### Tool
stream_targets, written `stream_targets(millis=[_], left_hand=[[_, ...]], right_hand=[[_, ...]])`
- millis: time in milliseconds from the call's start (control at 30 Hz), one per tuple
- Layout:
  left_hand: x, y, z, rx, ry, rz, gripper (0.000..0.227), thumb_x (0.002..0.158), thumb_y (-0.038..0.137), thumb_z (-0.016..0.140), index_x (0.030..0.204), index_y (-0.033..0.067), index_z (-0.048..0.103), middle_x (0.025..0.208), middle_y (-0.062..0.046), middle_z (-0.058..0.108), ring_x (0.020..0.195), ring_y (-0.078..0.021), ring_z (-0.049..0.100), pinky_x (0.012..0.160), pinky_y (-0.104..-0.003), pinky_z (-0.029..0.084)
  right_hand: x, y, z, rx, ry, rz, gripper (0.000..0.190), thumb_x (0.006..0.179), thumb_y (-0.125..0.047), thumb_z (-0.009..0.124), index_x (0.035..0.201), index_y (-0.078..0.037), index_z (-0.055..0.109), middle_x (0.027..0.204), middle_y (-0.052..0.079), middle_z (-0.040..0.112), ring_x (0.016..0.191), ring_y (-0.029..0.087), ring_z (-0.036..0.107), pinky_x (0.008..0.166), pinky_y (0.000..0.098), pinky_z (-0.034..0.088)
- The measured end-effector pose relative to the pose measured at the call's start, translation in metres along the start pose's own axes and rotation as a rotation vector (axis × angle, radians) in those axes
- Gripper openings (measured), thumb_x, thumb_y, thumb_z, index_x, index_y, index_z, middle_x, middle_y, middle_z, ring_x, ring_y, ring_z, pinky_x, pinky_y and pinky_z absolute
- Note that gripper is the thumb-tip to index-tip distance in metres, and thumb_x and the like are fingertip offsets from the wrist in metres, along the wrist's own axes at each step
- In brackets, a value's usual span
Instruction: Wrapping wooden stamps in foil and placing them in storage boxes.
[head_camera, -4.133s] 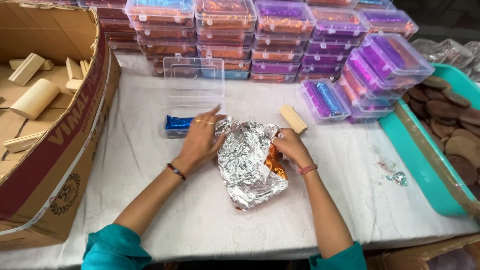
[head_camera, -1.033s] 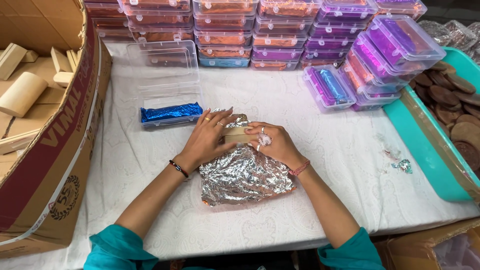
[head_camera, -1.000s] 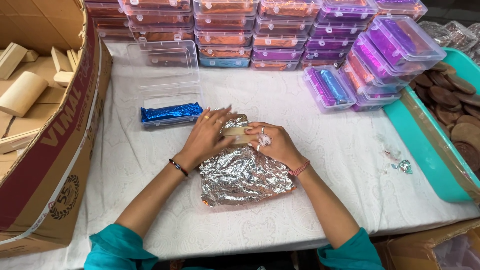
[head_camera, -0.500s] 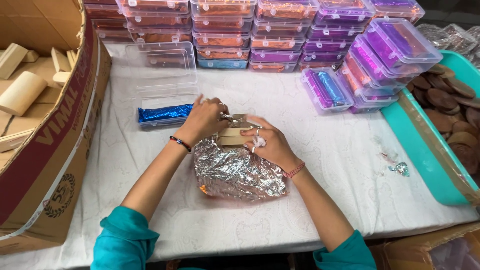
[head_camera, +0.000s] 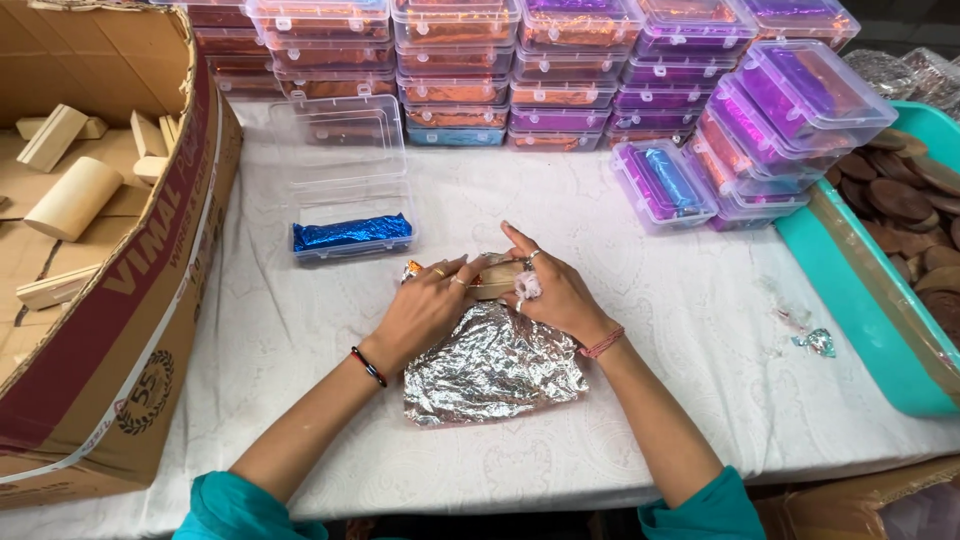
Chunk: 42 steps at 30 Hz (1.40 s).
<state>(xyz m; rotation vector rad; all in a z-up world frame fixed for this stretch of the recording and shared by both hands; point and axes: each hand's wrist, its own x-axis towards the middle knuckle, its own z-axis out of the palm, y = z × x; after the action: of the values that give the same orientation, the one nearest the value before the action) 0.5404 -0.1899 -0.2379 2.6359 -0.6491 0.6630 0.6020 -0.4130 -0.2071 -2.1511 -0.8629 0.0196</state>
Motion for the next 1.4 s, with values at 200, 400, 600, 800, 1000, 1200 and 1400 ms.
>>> stream_targets(millis=[200, 400, 600, 800, 1000, 1200, 1400], left_hand=[[-0.005, -0.005, -0.001, 0.097, 0.026, 0.148, 0.063, 0.099, 0.024, 0.059, 0.153, 0.0042, 0.032, 0.122, -0.025, 0.068, 0.122, -0.0363, 0.065, 0.110, -0.049, 0.048], [-0.016, -0.024, 0.033, 0.223, 0.039, 0.109, 0.054, 0.099, 0.020, 0.060, 0.150, 0.0076, 0.048, 0.137, -0.017, 0.065, 0.126, -0.0301, 0.062, 0.112, -0.046, 0.045], [-0.017, -0.017, 0.019, 0.245, 0.111, 0.161, 0.043, 0.092, 0.017, 0.062, 0.133, 0.0030, 0.063, 0.137, -0.015, 0.066, 0.129, -0.0297, 0.061, 0.113, -0.047, 0.042], [-0.020, -0.023, 0.027, 0.233, 0.090, 0.134, 0.045, 0.092, 0.011, 0.061, 0.136, 0.0040, 0.062, 0.137, -0.011, 0.066, 0.128, -0.0256, 0.061, 0.116, -0.045, 0.042], [-0.021, -0.026, 0.031, 0.192, 0.111, 0.134, 0.042, 0.095, 0.017, 0.062, 0.136, 0.0084, 0.064, 0.138, -0.012, 0.065, 0.125, -0.0268, 0.064, 0.113, -0.046, 0.044], [-0.023, -0.028, 0.039, 0.216, 0.085, 0.122, 0.038, 0.094, 0.013, 0.064, 0.132, 0.0117, 0.067, 0.137, -0.012, 0.065, 0.125, -0.0272, 0.062, 0.114, -0.047, 0.044], [-0.022, -0.021, 0.028, 0.323, 0.103, 0.152, 0.040, 0.089, 0.008, 0.064, 0.129, 0.0097, 0.067, 0.138, -0.016, 0.065, 0.126, -0.0307, 0.061, 0.103, -0.043, 0.055]], right_hand=[[-0.003, 0.024, 0.010, -0.218, 0.017, -0.208, 0.047, 0.078, -0.018, 0.084, 0.124, -0.012, 0.072, 0.131, 0.003, 0.068, 0.101, 0.020, 0.074, 0.085, 0.0299, 0.062], [-0.004, 0.035, 0.018, -0.340, 0.082, -0.349, 0.037, 0.084, -0.020, 0.081, 0.119, -0.011, 0.074, 0.134, 0.004, 0.069, 0.097, 0.017, 0.076, 0.079, 0.0269, 0.063], [-0.006, 0.032, 0.024, -0.371, 0.114, -0.355, 0.037, 0.082, -0.019, 0.081, 0.117, -0.009, 0.075, 0.130, 0.004, 0.071, 0.091, 0.016, 0.076, 0.075, 0.0254, 0.063], [-0.005, 0.040, 0.031, -0.440, 0.148, -0.425, 0.033, 0.085, -0.022, 0.081, 0.114, -0.009, 0.076, 0.125, 0.005, 0.073, 0.088, 0.015, 0.076, 0.073, 0.0255, 0.062], [-0.005, 0.039, 0.030, -0.422, 0.168, -0.424, 0.029, 0.087, -0.023, 0.080, 0.112, -0.009, 0.076, 0.123, 0.004, 0.074, 0.092, 0.015, 0.077, 0.074, 0.0257, 0.063], [-0.007, 0.030, 0.027, -0.479, 0.186, -0.495, 0.029, 0.089, -0.024, 0.079, 0.114, -0.008, 0.076, 0.122, 0.005, 0.074, 0.084, 0.016, 0.076, 0.071, 0.0276, 0.061], [-0.007, 0.029, 0.027, -0.588, 0.187, -0.540, 0.035, 0.087, -0.025, 0.080, 0.116, -0.007, 0.075, 0.125, 0.007, 0.073, 0.072, 0.017, 0.072, 0.064, 0.0298, 0.058]])
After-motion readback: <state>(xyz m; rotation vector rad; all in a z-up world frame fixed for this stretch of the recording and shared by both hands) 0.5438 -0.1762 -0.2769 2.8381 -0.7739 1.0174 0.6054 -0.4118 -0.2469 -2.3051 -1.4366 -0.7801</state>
